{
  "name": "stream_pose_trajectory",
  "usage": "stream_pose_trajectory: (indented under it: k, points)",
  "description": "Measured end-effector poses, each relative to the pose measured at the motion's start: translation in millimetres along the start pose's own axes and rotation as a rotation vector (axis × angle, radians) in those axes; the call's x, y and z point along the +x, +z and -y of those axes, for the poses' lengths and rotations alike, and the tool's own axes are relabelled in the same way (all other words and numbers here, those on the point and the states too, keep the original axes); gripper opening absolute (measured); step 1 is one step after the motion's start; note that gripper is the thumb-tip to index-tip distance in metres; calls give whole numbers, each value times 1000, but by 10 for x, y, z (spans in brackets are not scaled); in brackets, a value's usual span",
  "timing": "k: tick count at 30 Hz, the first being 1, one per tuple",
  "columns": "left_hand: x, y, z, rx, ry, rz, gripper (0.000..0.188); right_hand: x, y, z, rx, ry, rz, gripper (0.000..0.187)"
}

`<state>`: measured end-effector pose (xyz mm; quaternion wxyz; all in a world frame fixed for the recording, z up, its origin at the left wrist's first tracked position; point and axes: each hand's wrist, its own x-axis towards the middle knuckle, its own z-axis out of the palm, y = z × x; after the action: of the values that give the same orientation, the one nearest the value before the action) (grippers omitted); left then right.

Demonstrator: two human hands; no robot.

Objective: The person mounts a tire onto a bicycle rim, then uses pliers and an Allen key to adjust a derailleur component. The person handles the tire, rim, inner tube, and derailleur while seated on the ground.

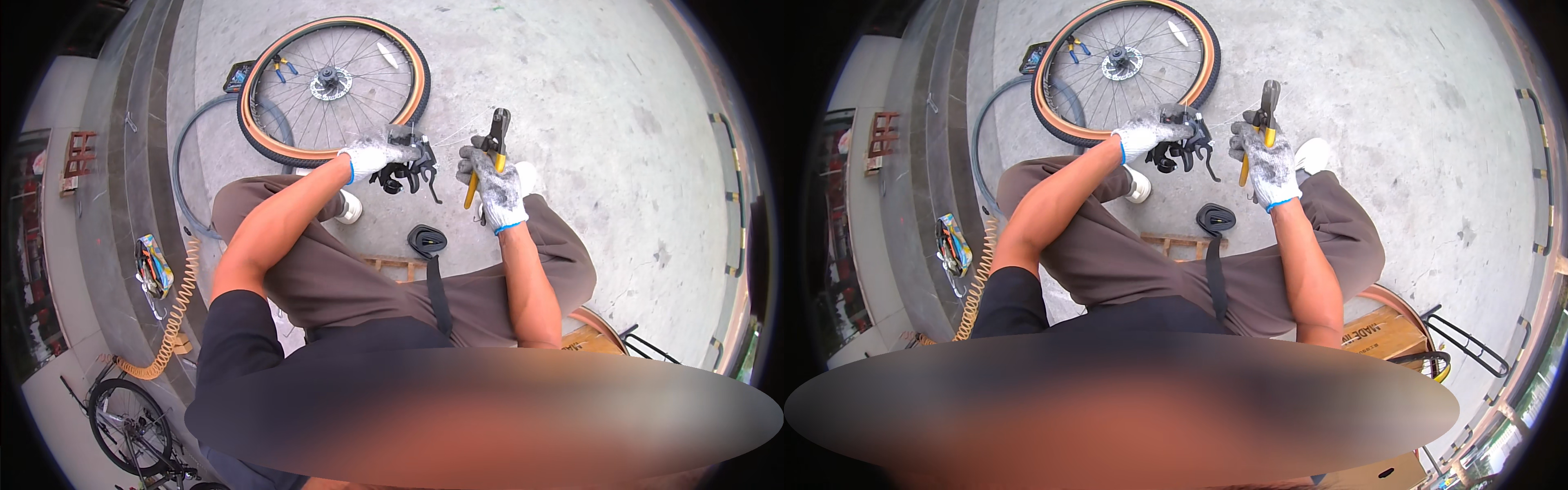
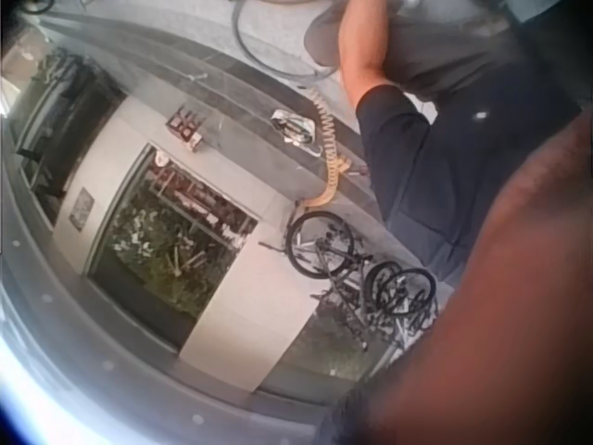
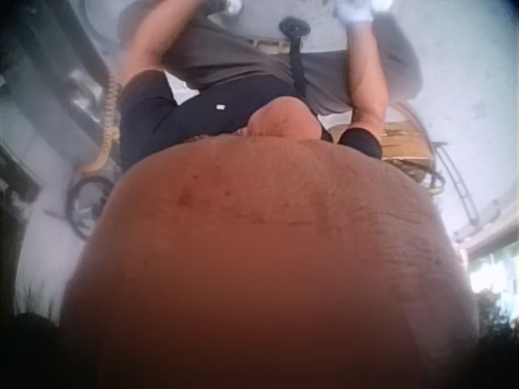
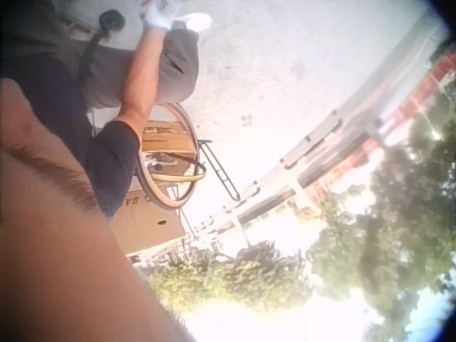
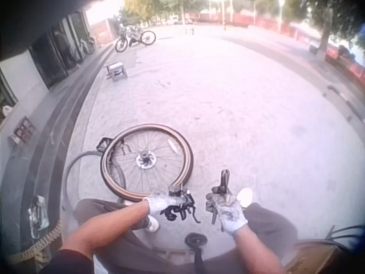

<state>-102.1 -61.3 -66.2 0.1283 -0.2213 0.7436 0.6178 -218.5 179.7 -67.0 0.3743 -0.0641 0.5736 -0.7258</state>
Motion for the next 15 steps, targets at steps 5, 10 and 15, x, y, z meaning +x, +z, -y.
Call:
stream_pose_trajectory:
  k: [5, 10, 15]
  points:
    - [448, 264, 1156, 82, -182, -56, 44, 78, -149, 27, 422, 134, -12, 41]
    - [653, 749, 2211, -211, -553, 92, 25, 76, -124, 134, 576, 206, -11, 41]
    - [661, 1062, 2795, 4, -632, 175, 23, 83, -83, 217, 601, 198, 28, 41]
